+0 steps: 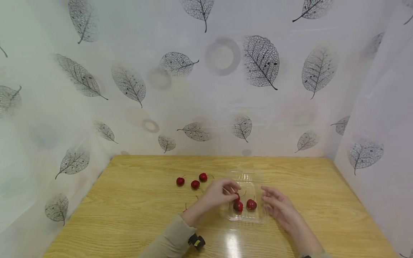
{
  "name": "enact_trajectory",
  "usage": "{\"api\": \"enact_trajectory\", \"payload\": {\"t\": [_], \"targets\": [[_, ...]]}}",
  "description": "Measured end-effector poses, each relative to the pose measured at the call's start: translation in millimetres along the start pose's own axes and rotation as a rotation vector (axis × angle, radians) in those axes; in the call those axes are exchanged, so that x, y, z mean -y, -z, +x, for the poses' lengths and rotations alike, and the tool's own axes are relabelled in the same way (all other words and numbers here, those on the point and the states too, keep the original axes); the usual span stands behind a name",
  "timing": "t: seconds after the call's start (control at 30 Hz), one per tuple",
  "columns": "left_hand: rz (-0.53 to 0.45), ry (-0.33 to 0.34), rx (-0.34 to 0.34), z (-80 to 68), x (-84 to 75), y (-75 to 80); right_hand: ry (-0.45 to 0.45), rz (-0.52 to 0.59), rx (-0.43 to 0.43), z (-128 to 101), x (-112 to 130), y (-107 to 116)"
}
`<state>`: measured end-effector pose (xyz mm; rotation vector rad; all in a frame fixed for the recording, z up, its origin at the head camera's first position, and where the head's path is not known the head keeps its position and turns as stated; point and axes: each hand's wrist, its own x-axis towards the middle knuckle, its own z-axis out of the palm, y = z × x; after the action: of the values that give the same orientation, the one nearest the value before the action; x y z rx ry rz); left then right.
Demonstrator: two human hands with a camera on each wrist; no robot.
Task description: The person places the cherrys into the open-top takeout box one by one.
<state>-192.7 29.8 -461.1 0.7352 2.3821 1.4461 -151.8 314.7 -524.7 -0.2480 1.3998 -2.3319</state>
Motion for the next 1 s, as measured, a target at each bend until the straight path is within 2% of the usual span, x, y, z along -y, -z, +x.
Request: {"api": "enact_trajectory", "payload": {"t": [0.4, 0.67, 1.0], "targets": [[-0.027, -0.001, -0.095, -0.2, 3.5, 17.9, -0.002, 0.006, 0.001, -0.2, 0.0, -0.2], [0.002, -0.003, -0.137, -3.1, 9.4, 34.8, 0.003, -0.002, 0.007, -0.7, -0.5, 0.8], [0.021, 0.055, -0.207, -9.5, 16.1, 57.2, -0.003, -0.028, -0.008, -0.5, -0.5, 1.4]]}}
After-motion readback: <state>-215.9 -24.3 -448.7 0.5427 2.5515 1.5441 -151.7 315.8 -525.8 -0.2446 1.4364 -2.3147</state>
